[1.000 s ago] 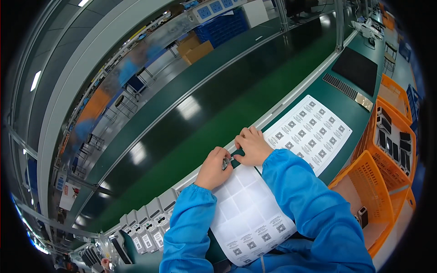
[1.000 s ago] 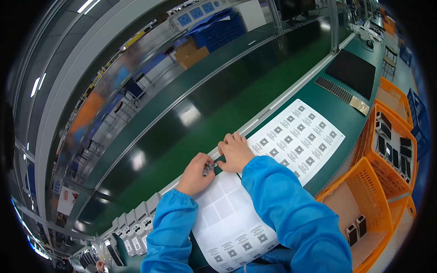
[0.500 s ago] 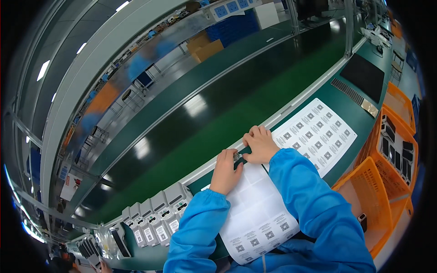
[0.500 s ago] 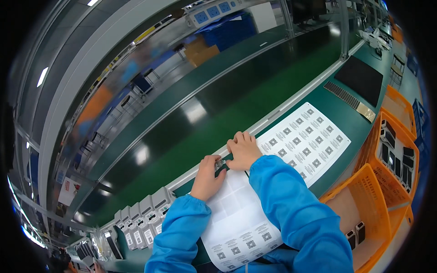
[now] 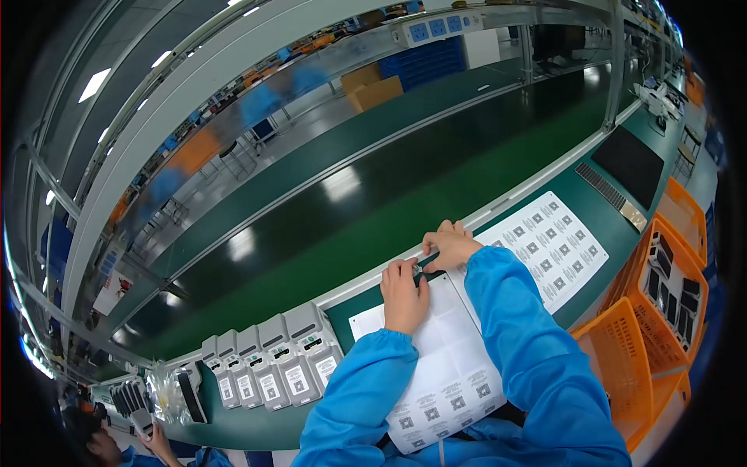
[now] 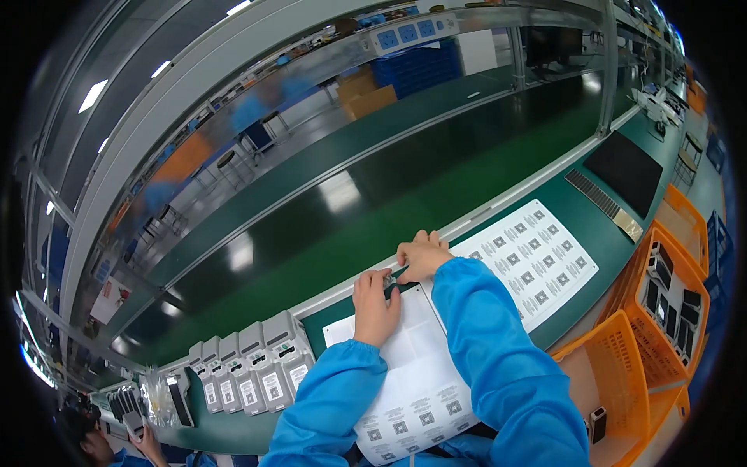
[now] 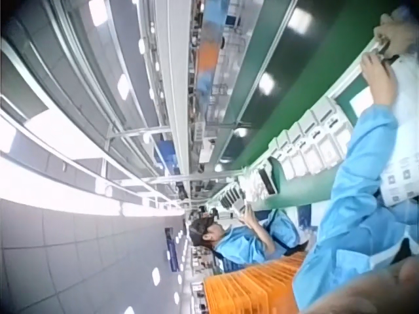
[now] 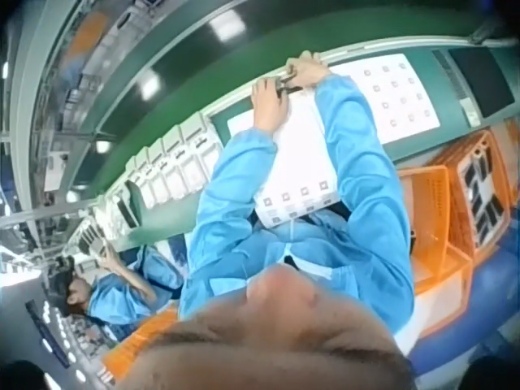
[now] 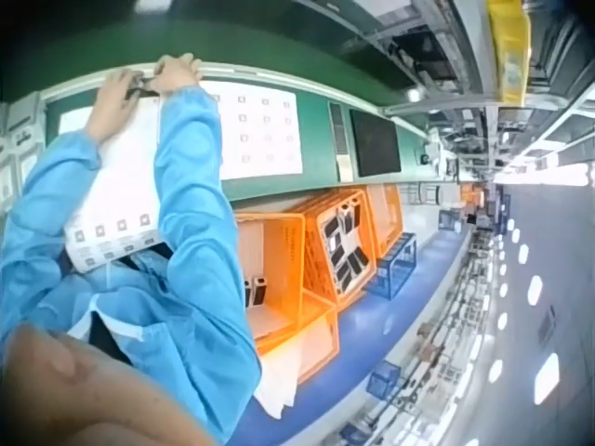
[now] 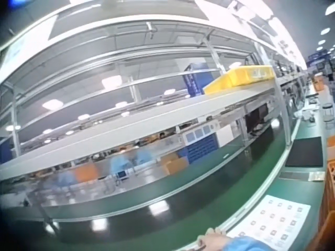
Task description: The person applies labels to electronic devices by hand at an assembly workstation.
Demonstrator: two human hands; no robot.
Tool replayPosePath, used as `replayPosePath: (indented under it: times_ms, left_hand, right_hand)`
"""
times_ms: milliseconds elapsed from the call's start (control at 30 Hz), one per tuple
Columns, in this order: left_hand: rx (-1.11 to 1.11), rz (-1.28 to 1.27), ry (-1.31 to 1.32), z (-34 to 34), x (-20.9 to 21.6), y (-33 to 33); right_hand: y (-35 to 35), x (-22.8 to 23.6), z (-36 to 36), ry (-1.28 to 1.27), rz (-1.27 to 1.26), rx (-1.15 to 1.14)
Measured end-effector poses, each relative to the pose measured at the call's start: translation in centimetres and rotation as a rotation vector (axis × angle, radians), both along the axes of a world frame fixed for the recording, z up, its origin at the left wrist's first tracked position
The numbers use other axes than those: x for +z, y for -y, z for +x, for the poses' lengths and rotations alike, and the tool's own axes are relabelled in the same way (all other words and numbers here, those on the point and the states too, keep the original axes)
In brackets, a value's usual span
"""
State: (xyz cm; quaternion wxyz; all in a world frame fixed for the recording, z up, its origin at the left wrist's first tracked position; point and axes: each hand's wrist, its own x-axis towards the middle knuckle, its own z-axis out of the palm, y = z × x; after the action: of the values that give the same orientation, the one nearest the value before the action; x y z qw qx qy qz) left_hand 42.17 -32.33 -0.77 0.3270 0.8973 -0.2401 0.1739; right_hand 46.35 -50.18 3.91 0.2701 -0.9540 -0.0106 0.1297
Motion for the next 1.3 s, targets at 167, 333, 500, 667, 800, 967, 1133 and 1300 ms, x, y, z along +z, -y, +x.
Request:
replayPosePath:
  times_ms: [167,333,500,667,800,967,1133,1300]
  left_hand:
    - [-0.007,-0.055,-0.002,0.2,0.1,-0.3]
    - [-0.002,-0.072,-0.004,-0.1,0.4,-0.1]
    - [-0.005,-0.074,-0.014,-0.2,-0.1,-0.2]
    - [-0.01,-0.074,-0.003,-0.2,0.0,-0.3]
    - [-0.001,-0.073,-0.002,0.0,0.0,-0.3]
    - [0.012,-0.085,-0.015,-0.1,0.1,-0.2]
    - [0.013,-0.093,-0.022,0.0,0.0,-0.3]
    - [0.021,-0.098,-0.006,-0.2,0.1,-0.2]
  right_hand:
    - [-0.6,-0.4,-0.5,0.075,0.067,0.002]
    - [-0.2,-1.7,-0.8,0.158,0.121,0.011]
    - [-0.1,-1.8,-0.7,0.136,0.14,0.004]
    - [-0.4,-2.3,-0.7,0.195,0.133,-0.018]
    - [-0.5,-2.7,-0.8,0.297,0.145,-0.028]
    - [-0.4,-3.2,-1.0,0.342,0.155,-0.018]
    - [-0.4,-2.7,-1.0,0.284,0.17,0.002]
    - [-0.2,-3.0,-1.2,0.323,0.183,0.007]
